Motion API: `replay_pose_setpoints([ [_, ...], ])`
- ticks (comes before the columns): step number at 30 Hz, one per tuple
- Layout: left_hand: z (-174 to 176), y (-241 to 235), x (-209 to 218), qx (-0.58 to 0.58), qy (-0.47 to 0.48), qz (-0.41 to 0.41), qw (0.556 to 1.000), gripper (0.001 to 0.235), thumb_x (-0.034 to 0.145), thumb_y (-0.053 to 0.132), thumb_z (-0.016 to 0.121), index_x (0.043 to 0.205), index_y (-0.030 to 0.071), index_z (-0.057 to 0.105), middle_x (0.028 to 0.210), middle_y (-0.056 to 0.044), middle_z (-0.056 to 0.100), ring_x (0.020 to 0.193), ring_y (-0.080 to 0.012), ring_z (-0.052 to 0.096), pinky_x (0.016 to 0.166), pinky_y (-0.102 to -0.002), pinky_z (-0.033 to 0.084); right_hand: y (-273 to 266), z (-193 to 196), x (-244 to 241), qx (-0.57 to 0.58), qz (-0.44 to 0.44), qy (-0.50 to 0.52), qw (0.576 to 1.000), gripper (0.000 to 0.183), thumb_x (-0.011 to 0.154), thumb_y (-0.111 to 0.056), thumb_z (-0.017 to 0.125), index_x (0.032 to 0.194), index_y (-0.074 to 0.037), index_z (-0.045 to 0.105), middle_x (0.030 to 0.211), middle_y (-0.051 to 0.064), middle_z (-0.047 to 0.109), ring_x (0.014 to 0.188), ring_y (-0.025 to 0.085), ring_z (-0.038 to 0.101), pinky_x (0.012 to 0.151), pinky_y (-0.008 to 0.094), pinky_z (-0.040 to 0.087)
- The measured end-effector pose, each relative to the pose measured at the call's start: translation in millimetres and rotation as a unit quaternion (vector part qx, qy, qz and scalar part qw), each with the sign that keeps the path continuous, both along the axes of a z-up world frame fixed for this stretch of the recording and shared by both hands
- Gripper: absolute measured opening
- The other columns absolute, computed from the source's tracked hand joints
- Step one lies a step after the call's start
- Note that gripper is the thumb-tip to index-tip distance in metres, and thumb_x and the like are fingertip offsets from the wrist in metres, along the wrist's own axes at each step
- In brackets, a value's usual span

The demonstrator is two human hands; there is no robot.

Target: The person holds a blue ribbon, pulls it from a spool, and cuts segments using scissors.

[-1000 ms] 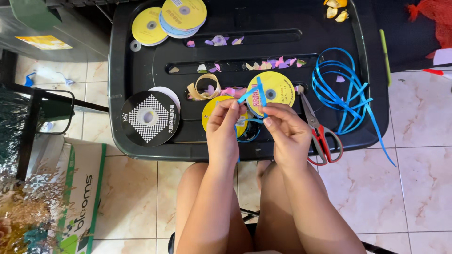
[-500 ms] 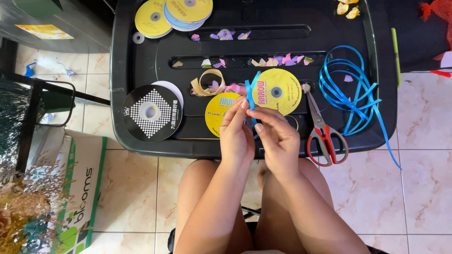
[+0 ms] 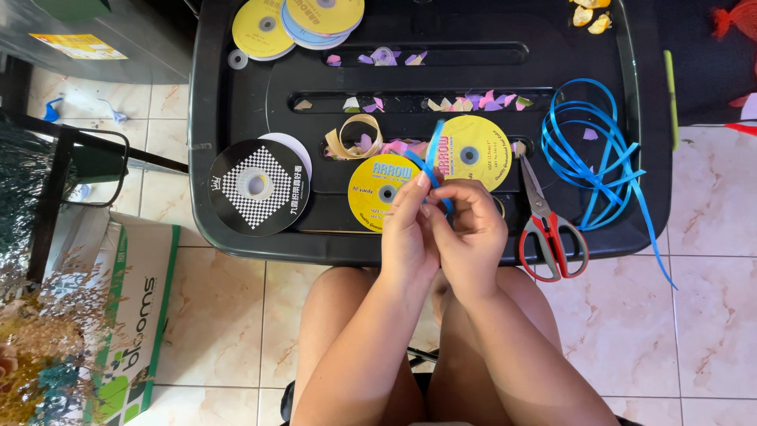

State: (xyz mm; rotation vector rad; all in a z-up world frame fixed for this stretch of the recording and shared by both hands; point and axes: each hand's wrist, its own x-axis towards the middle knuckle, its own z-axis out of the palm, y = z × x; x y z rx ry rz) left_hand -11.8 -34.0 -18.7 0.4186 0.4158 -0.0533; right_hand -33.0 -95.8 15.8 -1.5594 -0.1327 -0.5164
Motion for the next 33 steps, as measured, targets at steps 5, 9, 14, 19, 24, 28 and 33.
replay_pose_setpoints([
  [5, -10.6, 11.7, 10.8, 0.09, -0.024, 0.009, 0.996, 0.01, 0.097, 0.013, 0.073, 0.102, 0.004, 0.074, 0.088, -0.007, 0.073, 0.084, -0.0147, 0.07, 0.082, -0.029, 0.054, -5.8, -1.9, 0.1, 0.009, 0.0, 0.001, 1.0, 0.022, 0.087, 0.019, 0.073, 0.103, 0.007, 0.064, 0.099, 0.014, 0.061, 0.093, 0.02, 0.067, 0.09, 0.037, 0.056],
  [9, -1.4, 30.8, 20.8, 0.194, -0.049, 0.005, 0.98, 0.009, 0.096, 0.014, 0.074, 0.099, 0.005, 0.075, 0.088, -0.007, 0.072, 0.084, -0.0154, 0.068, 0.083, -0.033, 0.052, -8.9, -1.8, -1.6, -0.002, 0.013, -0.002, 1.0, 0.022, 0.085, 0.019, 0.074, 0.102, 0.008, 0.066, 0.098, 0.015, 0.063, 0.092, 0.019, 0.068, 0.089, 0.039, 0.058],
  [14, 27.7, 35.9, 15.1, 0.267, -0.049, -0.002, 0.962, 0.008, 0.092, 0.014, 0.079, 0.096, 0.007, 0.076, 0.094, -0.007, 0.073, 0.09, -0.0138, 0.066, 0.087, -0.034, 0.047, -6.6, 11.0, -1.3, 0.005, 0.025, -0.03, 0.999, 0.027, 0.086, 0.014, 0.076, 0.111, 0.008, 0.067, 0.111, 0.019, 0.064, 0.111, 0.028, 0.07, 0.102, 0.043, 0.056],
  [19, 29.5, 30.7, 12.0, 0.28, -0.062, -0.021, 0.958, 0.005, 0.091, 0.012, 0.08, 0.091, 0.007, 0.078, 0.098, -0.009, 0.075, 0.09, -0.0147, 0.066, 0.089, -0.034, 0.043, -8.8, 16.2, -1.4, -0.018, 0.04, -0.057, 0.997, 0.014, 0.092, 0.014, 0.068, 0.106, 0.011, 0.071, 0.109, 0.023, 0.067, 0.111, 0.033, 0.069, 0.097, 0.046, 0.058],
  [24, 9.2, 33.4, 13.5, 0.255, -0.079, -0.032, 0.963, 0.008, 0.092, 0.01, 0.078, 0.097, 0.003, 0.078, 0.094, -0.012, 0.074, 0.083, -0.0169, 0.071, 0.088, -0.036, 0.047, -5.4, 12.8, -2.2, 0.006, 0.044, -0.05, 0.998, 0.012, 0.091, 0.016, 0.066, 0.102, 0.013, 0.07, 0.104, 0.027, 0.067, 0.101, 0.035, 0.073, 0.091, 0.049, 0.061],
  [28, 20.6, 29.4, 9.0, 0.246, -0.091, -0.035, 0.964, 0.014, 0.093, 0.011, 0.077, 0.104, 0.002, 0.076, 0.094, -0.013, 0.075, 0.086, -0.0174, 0.071, 0.087, -0.034, 0.05, -3.8, 12.4, -1.7, -0.001, 0.026, -0.05, 0.998, 0.011, 0.092, 0.016, 0.066, 0.101, 0.012, 0.071, 0.102, 0.026, 0.069, 0.101, 0.034, 0.073, 0.091, 0.046, 0.06],
  [33, 47.9, 27.0, 4.8, 0.257, -0.069, -0.038, 0.963, 0.02, 0.097, 0.016, 0.074, 0.111, 0.002, 0.075, 0.096, -0.012, 0.074, 0.091, -0.0173, 0.071, 0.091, -0.035, 0.051, -0.3, 20.0, -1.9, -0.011, 0.014, -0.049, 0.999, 0.01, 0.091, 0.016, 0.067, 0.099, 0.011, 0.072, 0.099, 0.024, 0.07, 0.099, 0.033, 0.073, 0.092, 0.046, 0.06],
])
